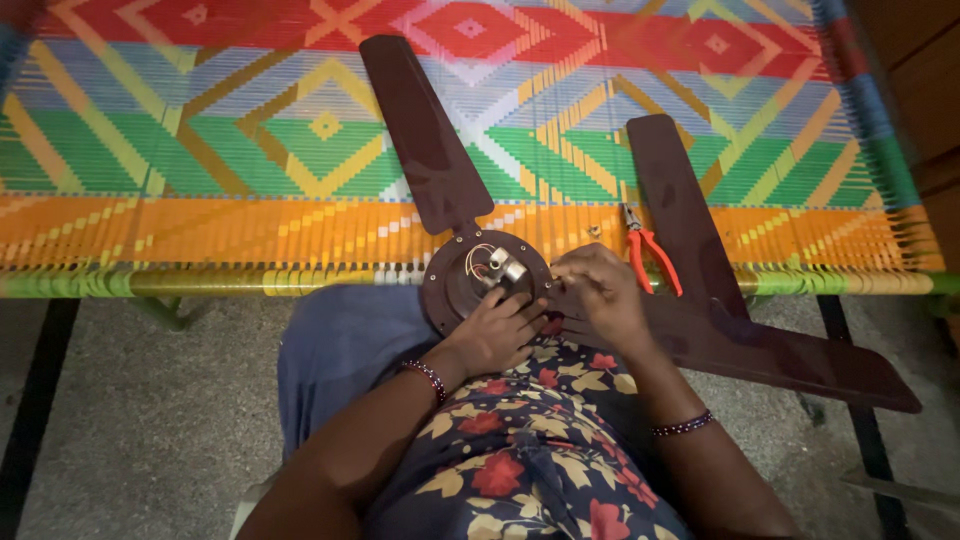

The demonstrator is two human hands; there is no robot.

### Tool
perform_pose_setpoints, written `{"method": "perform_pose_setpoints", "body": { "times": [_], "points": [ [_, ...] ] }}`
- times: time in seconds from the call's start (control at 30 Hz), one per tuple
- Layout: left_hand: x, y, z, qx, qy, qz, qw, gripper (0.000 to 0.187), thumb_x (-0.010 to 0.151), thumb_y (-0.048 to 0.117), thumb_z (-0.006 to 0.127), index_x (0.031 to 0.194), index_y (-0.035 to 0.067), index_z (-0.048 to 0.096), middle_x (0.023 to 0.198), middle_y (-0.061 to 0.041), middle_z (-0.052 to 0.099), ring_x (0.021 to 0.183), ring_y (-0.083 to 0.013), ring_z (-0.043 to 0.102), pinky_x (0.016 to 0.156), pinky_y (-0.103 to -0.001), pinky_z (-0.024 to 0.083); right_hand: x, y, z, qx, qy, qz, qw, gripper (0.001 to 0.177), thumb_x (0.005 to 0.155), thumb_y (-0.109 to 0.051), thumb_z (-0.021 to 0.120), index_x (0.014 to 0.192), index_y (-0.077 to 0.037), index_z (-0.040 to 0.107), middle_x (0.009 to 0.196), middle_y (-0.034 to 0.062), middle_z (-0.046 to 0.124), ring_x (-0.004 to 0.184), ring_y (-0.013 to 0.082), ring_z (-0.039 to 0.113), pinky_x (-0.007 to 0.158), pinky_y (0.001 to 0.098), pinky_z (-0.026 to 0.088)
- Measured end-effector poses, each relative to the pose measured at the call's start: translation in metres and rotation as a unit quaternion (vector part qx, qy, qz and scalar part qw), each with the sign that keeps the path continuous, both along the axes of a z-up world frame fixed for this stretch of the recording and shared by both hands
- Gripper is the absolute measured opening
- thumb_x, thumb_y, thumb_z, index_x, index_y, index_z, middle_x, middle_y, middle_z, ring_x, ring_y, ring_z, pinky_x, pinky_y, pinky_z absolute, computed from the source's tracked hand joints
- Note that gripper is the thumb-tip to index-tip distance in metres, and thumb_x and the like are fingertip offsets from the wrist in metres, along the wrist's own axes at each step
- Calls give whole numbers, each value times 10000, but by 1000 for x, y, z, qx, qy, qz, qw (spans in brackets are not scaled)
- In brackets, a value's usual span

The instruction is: The person uses a screwdriver to loosen and remove screws from the ceiling fan blades, detaching each blade from the motor housing. They place the removed blades aside on the woven mat and continue unscrewing the remaining blades.

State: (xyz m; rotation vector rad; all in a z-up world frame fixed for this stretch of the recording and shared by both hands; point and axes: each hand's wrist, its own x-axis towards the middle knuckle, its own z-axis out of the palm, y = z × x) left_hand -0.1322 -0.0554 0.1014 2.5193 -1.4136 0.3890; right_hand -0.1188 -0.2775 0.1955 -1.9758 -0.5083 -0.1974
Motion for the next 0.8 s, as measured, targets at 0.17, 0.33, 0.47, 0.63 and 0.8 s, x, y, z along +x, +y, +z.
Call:
{"method": "perform_pose_setpoints", "body": {
  "times": [0.17,0.33,0.47,0.63,0.8],
  "points": [
    [0,-1,-1,8,3,1,1000,543,920,421,621,1357,99,624,1515,-100,520,1361,-263,451,1129,-530,312,1,-2,-5,38,-1,33,999,233,1021,-27,568,1222,-50,685,1222,106,668,1130,180,646,983,309,528],
    [0,-1,0,4,4,-1,1000,531,921,414,626,1348,99,636,1519,-95,528,1364,-257,458,1131,-517,312,4,-1,-11,52,46,24,997,131,1046,-73,576,1140,-69,667,1209,101,692,1092,180,672,977,319,547],
    [-1,3,2,-10,-6,-6,1000,500,932,406,627,1332,107,655,1516,-93,542,1374,-256,460,1143,-506,319,3,1,-9,109,37,36,993,162,1040,-89,537,1186,-65,605,1316,95,649,1221,162,614,1060,315,489],
    [0,1,5,-11,-12,-3,1000,511,899,415,635,1303,104,664,1478,-96,555,1339,-252,469,1112,-524,326,-2,5,-4,-31,-81,-125,988,125,969,-93,723,1088,-55,734,1171,112,551,1058,186,606,922,325,526],
    [0,0,6,-1,-3,-5,1000,515,920,414,634,1321,90,652,1497,-97,544,1353,-256,462,1124,-507,333,-4,2,8,-18,-45,-118,992,223,964,-53,686,1181,-52,736,1187,68,676,1132,200,651,961,326,528]
  ]
}}
